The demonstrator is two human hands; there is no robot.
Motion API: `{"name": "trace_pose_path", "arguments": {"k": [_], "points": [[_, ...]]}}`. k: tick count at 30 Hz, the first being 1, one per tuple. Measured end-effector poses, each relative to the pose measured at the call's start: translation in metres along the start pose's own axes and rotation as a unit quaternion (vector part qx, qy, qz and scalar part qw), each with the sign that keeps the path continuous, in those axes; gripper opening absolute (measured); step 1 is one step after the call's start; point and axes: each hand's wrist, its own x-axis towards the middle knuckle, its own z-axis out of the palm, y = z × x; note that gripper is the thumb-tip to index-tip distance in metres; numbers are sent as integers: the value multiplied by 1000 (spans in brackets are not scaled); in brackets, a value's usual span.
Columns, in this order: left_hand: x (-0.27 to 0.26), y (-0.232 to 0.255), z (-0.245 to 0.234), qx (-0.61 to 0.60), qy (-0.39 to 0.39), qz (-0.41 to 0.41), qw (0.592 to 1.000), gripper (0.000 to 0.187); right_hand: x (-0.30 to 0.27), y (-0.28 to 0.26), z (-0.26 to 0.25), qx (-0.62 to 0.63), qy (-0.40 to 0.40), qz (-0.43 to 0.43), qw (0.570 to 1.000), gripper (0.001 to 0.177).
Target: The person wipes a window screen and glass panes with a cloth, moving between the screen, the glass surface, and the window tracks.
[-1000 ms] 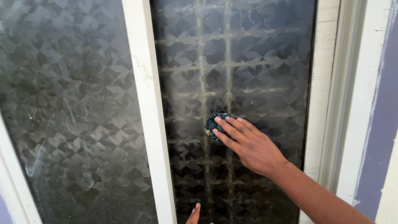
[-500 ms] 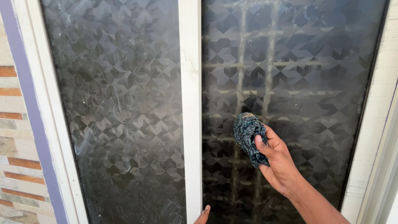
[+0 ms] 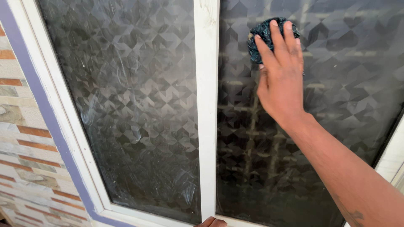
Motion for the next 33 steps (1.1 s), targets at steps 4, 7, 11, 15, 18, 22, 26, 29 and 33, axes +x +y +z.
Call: {"name": "trace_pose_path", "arguments": {"k": [4, 7, 11, 15, 18, 22, 26, 29, 33], "points": [[-44, -15, 18, 22, -56, -64, 996, 35, -60, -42, 31, 36, -114, -53, 991, 64], [-79, -14, 14, 57, -73, -52, 994, 39, -142, -69, 32, 61, -189, -58, 978, 66], [-125, 35, -24, 56, -86, -141, 985, 38, -260, -110, 36, 80, -335, -63, 937, 68], [-123, 103, -59, 57, 63, -75, 994, 46, -357, -127, 29, 47, -526, -180, 830, 60], [-97, 136, -79, 63, 76, -44, 994, 50, -401, -118, 10, 90, -538, -150, 824, 49], [-75, 161, -95, 20, 52, -58, 997, 56, -416, -65, -20, 47, -567, -192, 799, 54], [-62, 171, -90, 15, 69, -57, 996, 59, -413, -71, -28, 47, -536, -153, 829, 59], [-53, 173, -78, 31, 71, -42, 996, 54, -411, -111, -10, 102, -555, -83, 822, 50], [-50, 170, -66, 20, 35, -49, 998, 52, -428, -76, -35, 91, -549, -90, 826, 55]]}}
